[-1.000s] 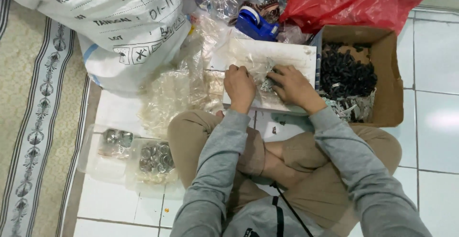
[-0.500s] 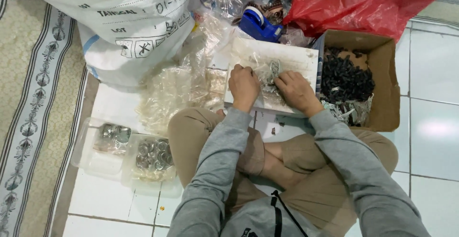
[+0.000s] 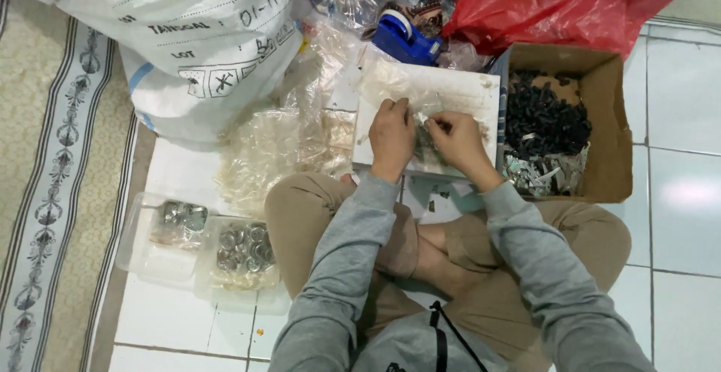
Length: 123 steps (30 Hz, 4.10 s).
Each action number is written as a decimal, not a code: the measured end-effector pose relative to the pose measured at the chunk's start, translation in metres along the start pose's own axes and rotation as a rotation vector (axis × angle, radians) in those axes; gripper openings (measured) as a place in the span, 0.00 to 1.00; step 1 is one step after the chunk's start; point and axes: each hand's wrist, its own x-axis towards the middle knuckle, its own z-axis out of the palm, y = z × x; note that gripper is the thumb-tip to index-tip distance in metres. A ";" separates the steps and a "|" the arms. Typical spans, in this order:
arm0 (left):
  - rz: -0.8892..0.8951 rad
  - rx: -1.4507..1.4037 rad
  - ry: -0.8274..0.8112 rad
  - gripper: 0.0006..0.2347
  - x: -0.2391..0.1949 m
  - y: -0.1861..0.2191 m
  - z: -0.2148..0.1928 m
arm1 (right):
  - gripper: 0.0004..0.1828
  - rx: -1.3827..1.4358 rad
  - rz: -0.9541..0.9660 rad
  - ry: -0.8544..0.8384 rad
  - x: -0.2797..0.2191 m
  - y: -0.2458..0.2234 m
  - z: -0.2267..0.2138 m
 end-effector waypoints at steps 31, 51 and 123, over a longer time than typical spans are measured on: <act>-0.068 -0.329 -0.032 0.11 0.022 -0.012 -0.009 | 0.09 0.043 -0.130 0.187 -0.005 -0.025 0.024; -0.047 -0.273 -0.019 0.11 0.020 -0.015 -0.011 | 0.14 0.368 0.035 0.155 0.001 -0.054 0.028; -0.030 -0.158 0.000 0.10 0.020 -0.024 0.016 | 0.09 0.651 0.543 -0.128 -0.001 0.017 -0.051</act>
